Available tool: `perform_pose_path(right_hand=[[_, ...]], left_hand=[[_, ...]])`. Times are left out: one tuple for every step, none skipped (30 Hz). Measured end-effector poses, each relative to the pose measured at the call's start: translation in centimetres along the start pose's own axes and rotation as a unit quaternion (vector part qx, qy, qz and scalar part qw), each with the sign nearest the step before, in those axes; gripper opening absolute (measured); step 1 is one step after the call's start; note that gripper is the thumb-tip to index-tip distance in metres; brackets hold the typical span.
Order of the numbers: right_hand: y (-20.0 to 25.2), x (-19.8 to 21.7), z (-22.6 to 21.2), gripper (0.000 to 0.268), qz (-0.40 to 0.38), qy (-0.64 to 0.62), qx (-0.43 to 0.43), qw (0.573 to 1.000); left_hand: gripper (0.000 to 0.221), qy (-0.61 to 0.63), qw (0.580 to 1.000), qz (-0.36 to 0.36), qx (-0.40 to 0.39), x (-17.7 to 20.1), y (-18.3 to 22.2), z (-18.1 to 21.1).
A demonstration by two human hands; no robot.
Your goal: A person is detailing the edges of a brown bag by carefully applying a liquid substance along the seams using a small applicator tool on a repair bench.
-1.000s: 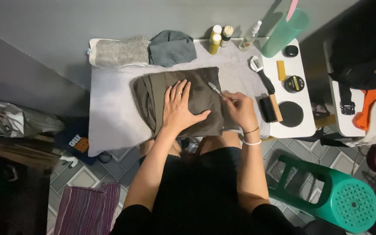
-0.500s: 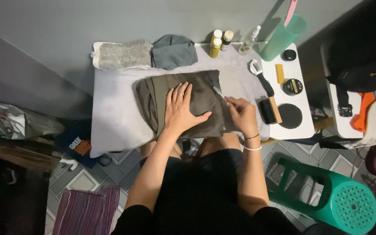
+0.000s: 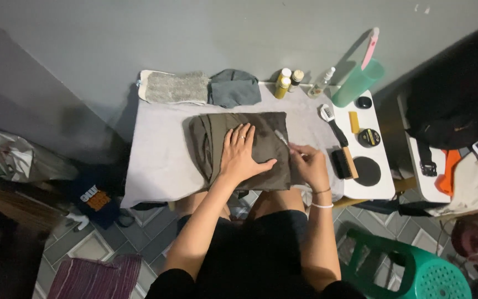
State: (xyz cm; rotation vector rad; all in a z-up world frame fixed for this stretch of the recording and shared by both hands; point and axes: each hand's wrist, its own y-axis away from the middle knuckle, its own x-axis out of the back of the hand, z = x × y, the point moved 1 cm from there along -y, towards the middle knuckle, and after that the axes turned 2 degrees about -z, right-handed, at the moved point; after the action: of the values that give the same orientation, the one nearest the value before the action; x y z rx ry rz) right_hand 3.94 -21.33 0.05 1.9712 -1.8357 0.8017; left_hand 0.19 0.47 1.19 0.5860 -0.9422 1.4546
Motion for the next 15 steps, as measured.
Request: perform_pose_path(right_hand=[[0.1, -0.4, 0.3, 0.020, -0.002, 0.001, 0.005, 1.000], [0.2, -0.8, 0.7, 0.021, 0.020, 0.016, 0.003, 1.000], [0.3, -1.2, 1.1, 0.023, 0.042, 0.031, 0.001, 0.999], [0.3, -1.3, 1.1, 0.023, 0.041, 0.032, 0.000, 0.999], [0.3, -1.4, 1.1, 0.022, 0.029, 0.027, -0.005, 0.999], [0.0, -1.5, 1.2, 0.022, 0.019, 0.021, -0.007, 1.000], [0.0, -1.1, 1.9, 0.022, 0.020, 0.021, -0.005, 1.000], [-0.4, -0.7, 2.3, 0.022, 0.040, 0.048, -0.010, 0.998], [-0.8, -0.4, 2.8, 0.023, 0.061, 0.075, -0.015, 0.995], [-0.8, -0.3, 2.4, 0.023, 0.060, 0.076, -0.015, 0.995], [-0.9, -0.4, 2.1, 0.022, 0.029, 0.051, -0.017, 0.998], [-1.0, -0.6, 1.8, 0.021, -0.003, 0.025, -0.017, 1.000], [-1.2, -0.5, 2.6, 0.021, -0.004, 0.023, -0.016, 1.000], [-1.4, -0.4, 3.1, 0.020, 0.020, 0.042, -0.016, 0.999], [-1.6, -0.4, 3.7, 0.019, 0.043, 0.061, -0.016, 0.997]], left_hand=[[0.108, 0.000, 1.000, 0.005, 0.002, -0.1, 0.0, -0.1], [0.109, -0.004, 1.000, 0.005, 0.000, -0.3, 0.0, -0.1], [0.110, -0.009, 1.000, 0.005, -0.001, -0.5, 0.0, -0.2], [0.110, -0.008, 1.000, 0.005, 0.000, -0.2, 0.1, -0.2], [0.109, -0.002, 1.000, 0.004, -0.002, 0.1, 0.2, -0.1], [0.108, 0.001, 1.000, 0.004, -0.006, 0.3, 0.0, 0.0], [0.108, 0.000, 1.000, 0.007, -0.007, 0.1, 0.2, 0.1], [0.108, 0.004, 1.000, 0.004, -0.006, 0.0, 0.2, 0.1], [0.108, 0.007, 1.000, 0.001, -0.006, 0.0, 0.1, 0.1], [0.108, 0.008, 1.000, 0.001, -0.006, 0.0, 0.1, 0.1], [0.108, -0.001, 1.000, 0.005, -0.005, -0.2, 0.1, 0.1], [0.108, -0.013, 1.000, 0.010, -0.004, -0.3, 0.0, 0.0], [0.108, -0.015, 1.000, 0.010, -0.004, -0.4, 0.0, 0.1], [0.108, -0.011, 1.000, 0.006, -0.001, -0.4, 0.0, 0.1], [0.108, -0.007, 1.000, 0.001, 0.002, -0.4, 0.0, 0.1]])
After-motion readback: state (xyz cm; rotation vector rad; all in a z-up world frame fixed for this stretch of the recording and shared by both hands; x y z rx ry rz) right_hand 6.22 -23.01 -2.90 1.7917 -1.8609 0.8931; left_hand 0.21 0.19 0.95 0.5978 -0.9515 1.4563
